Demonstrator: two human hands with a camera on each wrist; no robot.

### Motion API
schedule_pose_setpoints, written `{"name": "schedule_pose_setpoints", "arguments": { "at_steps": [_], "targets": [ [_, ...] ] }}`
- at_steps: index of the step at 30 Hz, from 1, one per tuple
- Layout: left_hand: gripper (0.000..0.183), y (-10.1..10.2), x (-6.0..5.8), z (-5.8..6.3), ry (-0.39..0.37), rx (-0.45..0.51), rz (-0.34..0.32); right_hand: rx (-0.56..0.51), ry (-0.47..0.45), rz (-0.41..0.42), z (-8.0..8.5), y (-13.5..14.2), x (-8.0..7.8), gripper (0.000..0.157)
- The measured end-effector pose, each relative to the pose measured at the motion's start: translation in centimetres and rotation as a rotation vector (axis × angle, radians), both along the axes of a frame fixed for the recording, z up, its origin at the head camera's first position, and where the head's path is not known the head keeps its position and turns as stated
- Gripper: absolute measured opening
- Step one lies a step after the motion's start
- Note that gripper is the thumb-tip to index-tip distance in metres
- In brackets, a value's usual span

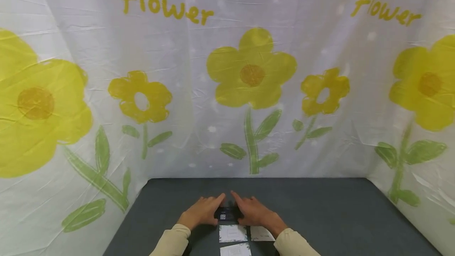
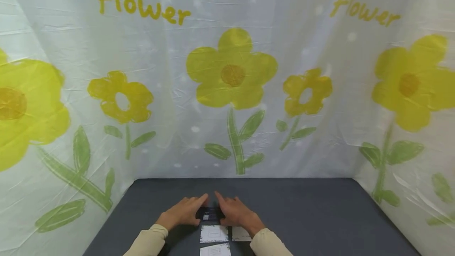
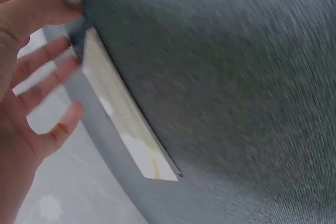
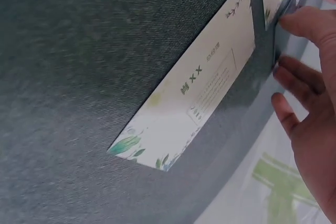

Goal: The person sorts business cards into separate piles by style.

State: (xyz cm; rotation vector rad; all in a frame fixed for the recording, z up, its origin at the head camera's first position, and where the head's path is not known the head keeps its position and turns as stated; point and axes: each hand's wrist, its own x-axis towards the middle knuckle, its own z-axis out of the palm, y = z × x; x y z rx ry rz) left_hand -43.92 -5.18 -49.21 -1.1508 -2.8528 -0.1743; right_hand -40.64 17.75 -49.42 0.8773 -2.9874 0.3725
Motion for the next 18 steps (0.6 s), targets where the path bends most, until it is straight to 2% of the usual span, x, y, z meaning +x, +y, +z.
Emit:
{"name": "schedule_pose_setpoints", "arguments": {
  "at_steps": [3, 5, 8, 11, 13, 15, 16, 18],
  "targets": [
    [0.063, 0.8, 1.0, 0.5, 0.043, 0.008, 0.003, -0.043, -0.05, -0.025, 0.4, 0.8, 0.8, 0.092],
    [0.058, 1.7, 2.3, 1.0, 0.077, 0.032, -0.025, -0.076, -0.077, -0.034, 0.9, 1.8, 2.0, 0.09],
    [0.043, 3.2, 4.7, 1.8, 0.099, 0.092, -0.094, -0.103, -0.069, -0.029, 1.9, 3.8, 4.2, 0.087],
    [0.034, 4.5, 7.8, 2.5, 0.048, 0.148, -0.158, -0.111, -0.022, -0.008, 2.8, 6.0, 7.1, 0.085],
    [0.033, 5.3, 9.9, 2.3, -0.007, 0.165, -0.197, -0.112, 0.015, 0.038, 3.2, 7.3, 9.2, 0.085],
    [0.033, 6.1, 11.3, 1.3, -0.119, 0.175, -0.222, -0.116, 0.022, 0.094, 3.1, 8.6, 11.4, 0.086],
    [0.034, 6.5, 11.6, 0.1, -0.151, 0.171, -0.24, -0.118, -0.01, 0.113, 3.0, 9.1, 12.5, 0.087],
    [0.039, 7.4, 11.6, -3.1, -0.168, 0.144, -0.291, -0.124, -0.09, 0.128, 2.2, 10.1, 14.3, 0.09]
  ]
}}
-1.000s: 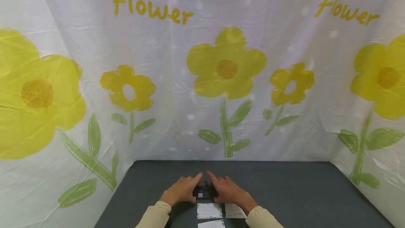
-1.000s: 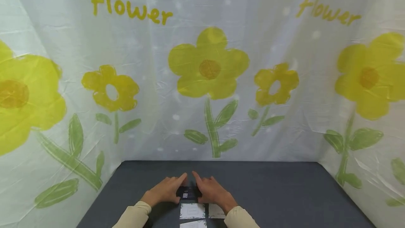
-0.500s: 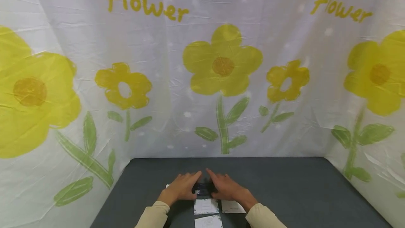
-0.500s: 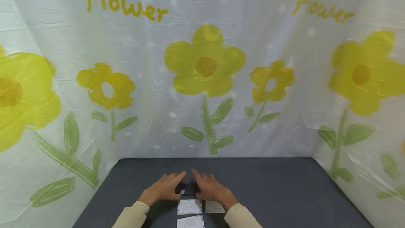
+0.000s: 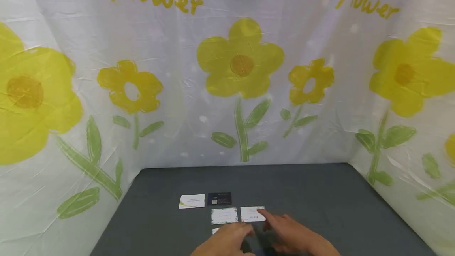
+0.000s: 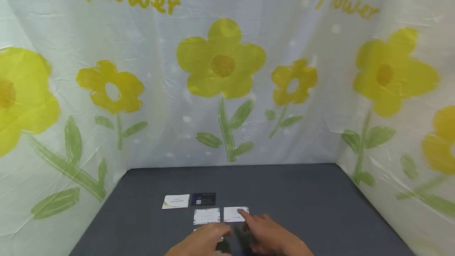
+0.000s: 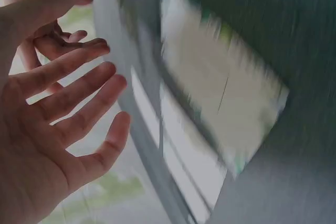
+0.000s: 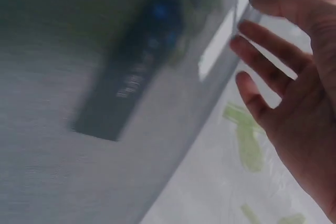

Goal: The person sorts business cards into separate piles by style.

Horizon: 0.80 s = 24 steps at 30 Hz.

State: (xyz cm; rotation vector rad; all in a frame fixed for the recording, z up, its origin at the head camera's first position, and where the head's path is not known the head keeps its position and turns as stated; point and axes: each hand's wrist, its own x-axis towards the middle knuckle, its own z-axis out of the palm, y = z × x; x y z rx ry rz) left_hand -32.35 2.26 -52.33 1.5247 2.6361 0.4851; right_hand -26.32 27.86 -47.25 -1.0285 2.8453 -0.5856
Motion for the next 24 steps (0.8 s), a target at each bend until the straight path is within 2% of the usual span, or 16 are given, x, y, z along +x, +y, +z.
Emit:
{"name": "schedule_pose_setpoints", "arguments": {
  "at_steps": [1, 3, 4, 6, 8, 9, 11, 14, 19, 22, 23, 24],
  "targets": [
    [0.043, 0.4, -0.3, -1.5, 0.007, -0.023, -0.023, 0.003, -0.038, 0.003, -0.8, 0.4, 0.4, 0.091],
    [0.045, 1.1, -1.1, -4.4, 0.067, -0.06, -0.067, 0.037, -0.093, -0.003, -4.1, 1.4, 0.0, 0.09],
    [0.045, 1.4, -1.2, -5.4, 0.112, -0.079, -0.085, 0.053, -0.11, -0.009, -5.8, 1.9, -0.4, 0.092],
    [0.038, 1.7, 0.2, -3.9, 0.147, -0.111, -0.087, 0.069, -0.108, -0.003, -9.0, 2.7, -1.4, 0.094],
    [0.028, 1.9, 1.4, -2.5, 0.13, -0.113, -0.088, 0.076, -0.108, 0.003, -11.4, 3.3, -2.3, 0.094],
    [0.026, 2.0, 2.0, -1.8, 0.119, -0.11, -0.091, 0.072, -0.12, -0.006, -11.6, 3.4, -2.3, 0.097],
    [0.024, 2.0, 2.7, -1.1, 0.074, -0.085, -0.088, 0.055, -0.112, 0.008, -11.8, 3.4, -2.3, 0.1],
    [0.03, 2.3, 1.8, -2.8, 0.0, -0.073, -0.082, 0.038, -0.086, 0.037, -12.1, 3.3, -2.9, 0.104],
    [0.039, 2.4, 1.3, -4.5, -0.109, -0.083, -0.017, 0.021, -0.025, 0.077, -12.5, 3.1, -3.0, 0.101],
    [0.042, 2.3, 1.2, -4.5, -0.095, -0.057, -0.02, -0.033, 0.03, 0.097, -12.0, 3.0, -2.3, 0.098],
    [0.044, 2.2, 1.2, -4.1, -0.094, -0.057, -0.021, -0.062, 0.049, 0.115, -11.6, 3.0, -2.1, 0.097],
    [0.047, 2.0, 1.3, -3.3, -0.103, -0.062, -0.018, -0.091, 0.055, 0.123, -10.5, 2.8, -1.6, 0.099]
  ]
}}
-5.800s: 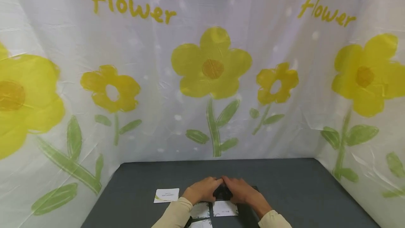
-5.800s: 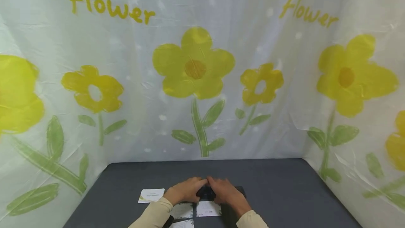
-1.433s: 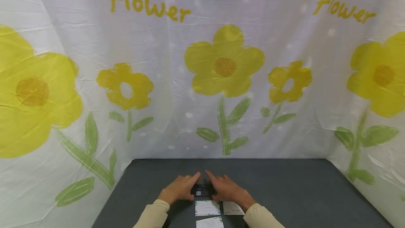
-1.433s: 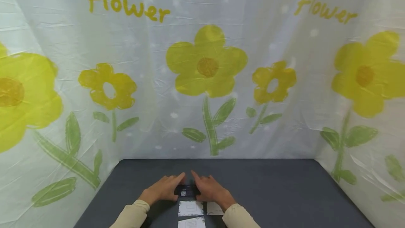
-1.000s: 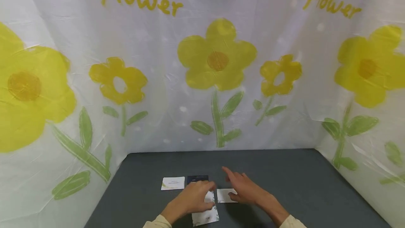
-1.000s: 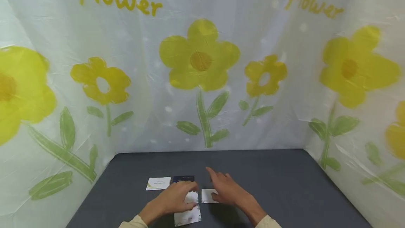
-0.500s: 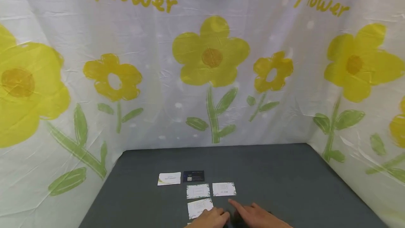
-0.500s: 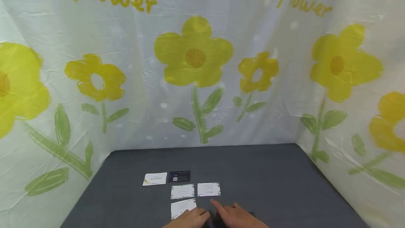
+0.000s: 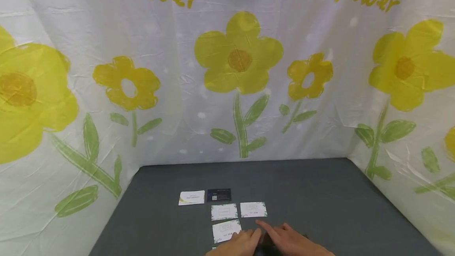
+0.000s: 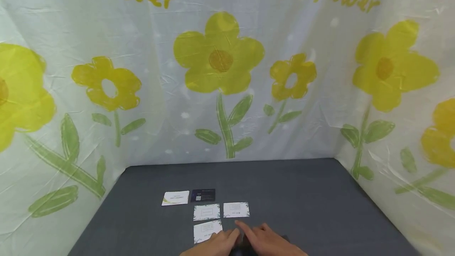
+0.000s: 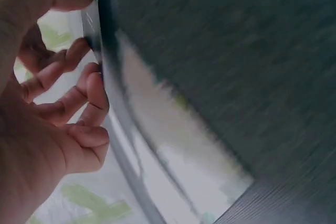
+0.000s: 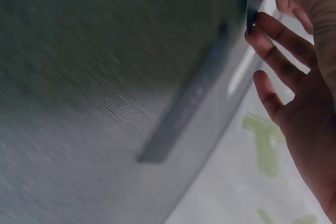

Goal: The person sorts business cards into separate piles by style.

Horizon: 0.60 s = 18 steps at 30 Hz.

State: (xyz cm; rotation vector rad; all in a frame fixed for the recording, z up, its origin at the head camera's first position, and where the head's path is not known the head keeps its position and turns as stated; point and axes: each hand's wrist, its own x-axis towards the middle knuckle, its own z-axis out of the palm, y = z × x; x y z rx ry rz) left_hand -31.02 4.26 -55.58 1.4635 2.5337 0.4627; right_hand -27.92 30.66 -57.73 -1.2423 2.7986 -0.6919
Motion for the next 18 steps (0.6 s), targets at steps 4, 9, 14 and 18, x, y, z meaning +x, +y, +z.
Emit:
{"name": "schedule_pose_setpoints", "arguments": {
  "at_steps": [4, 9, 14, 18],
  "targets": [
    [0.062, -1.2, 0.2, 5.1, -0.025, 0.035, 0.007, -0.058, 0.075, 0.024, 6.3, -1.5, 1.4, 0.109],
    [0.073, -3.6, -2.9, 9.7, 0.22, 0.072, 0.024, 0.058, 0.167, -0.059, 12.2, -5.1, -1.4, 0.113],
    [0.079, -5.8, -8.2, 10.6, 0.471, -0.002, 0.056, 0.152, 0.258, -0.118, 13.0, -8.1, -7.1, 0.115],
    [0.076, -7.5, -11.3, 9.4, 0.47, -0.038, 0.116, 0.171, 0.245, -0.121, 12.2, -10.2, -10.9, 0.114]
  ]
}}
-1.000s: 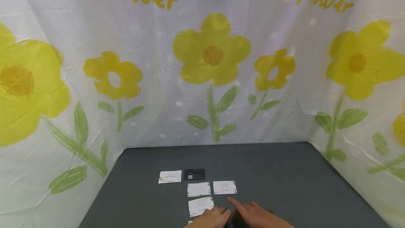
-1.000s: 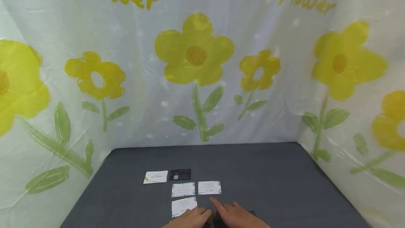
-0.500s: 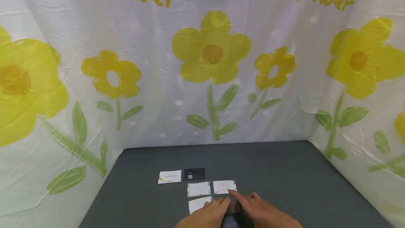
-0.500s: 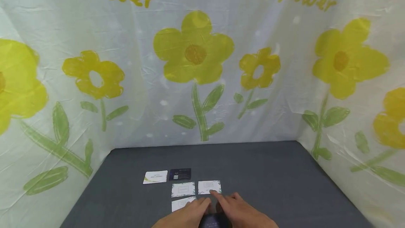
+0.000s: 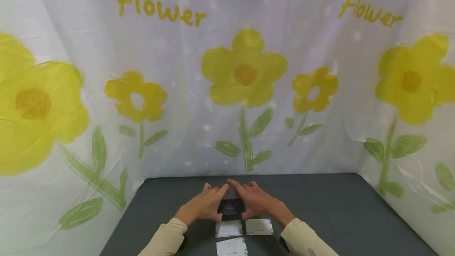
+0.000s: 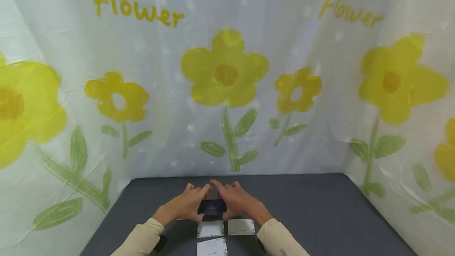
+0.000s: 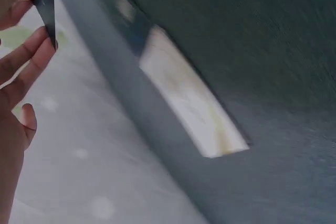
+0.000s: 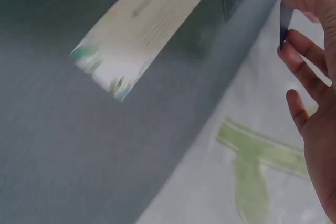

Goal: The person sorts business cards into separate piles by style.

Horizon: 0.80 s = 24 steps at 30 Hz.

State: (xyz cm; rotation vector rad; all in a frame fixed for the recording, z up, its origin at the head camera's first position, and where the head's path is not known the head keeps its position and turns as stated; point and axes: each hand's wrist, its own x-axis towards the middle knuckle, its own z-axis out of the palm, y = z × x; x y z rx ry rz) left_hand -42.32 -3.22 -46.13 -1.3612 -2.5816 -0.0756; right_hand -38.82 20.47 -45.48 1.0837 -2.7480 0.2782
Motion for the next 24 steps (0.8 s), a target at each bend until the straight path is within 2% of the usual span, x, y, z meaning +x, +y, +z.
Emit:
{"name": "schedule_pose_setpoints", "arguments": {
  "at_steps": [4, 7, 10, 15, 24],
  "targets": [
    [0.072, -0.5, -0.8, -2.8, -0.06, -0.015, 0.04, 0.005, -0.113, -0.055, -2.2, -0.9, -0.9, 0.113],
    [0.073, -0.2, -0.7, -4.7, -0.089, -0.044, 0.04, -0.002, -0.173, -0.086, -3.8, -0.9, -0.5, 0.112],
    [0.072, 0.1, -0.3, -5.9, -0.127, -0.065, 0.028, -0.03, -0.236, -0.099, -5.2, -0.7, 0.2, 0.11],
    [0.077, 0.6, 0.3, -6.4, -0.147, -0.089, 0.045, -0.062, -0.288, -0.111, -6.4, -0.3, 0.9, 0.107],
    [0.08, 1.6, 0.4, -6.5, -0.188, -0.084, 0.047, -0.066, -0.283, -0.13, -6.4, 0.7, 1.6, 0.096]
  ]
}}
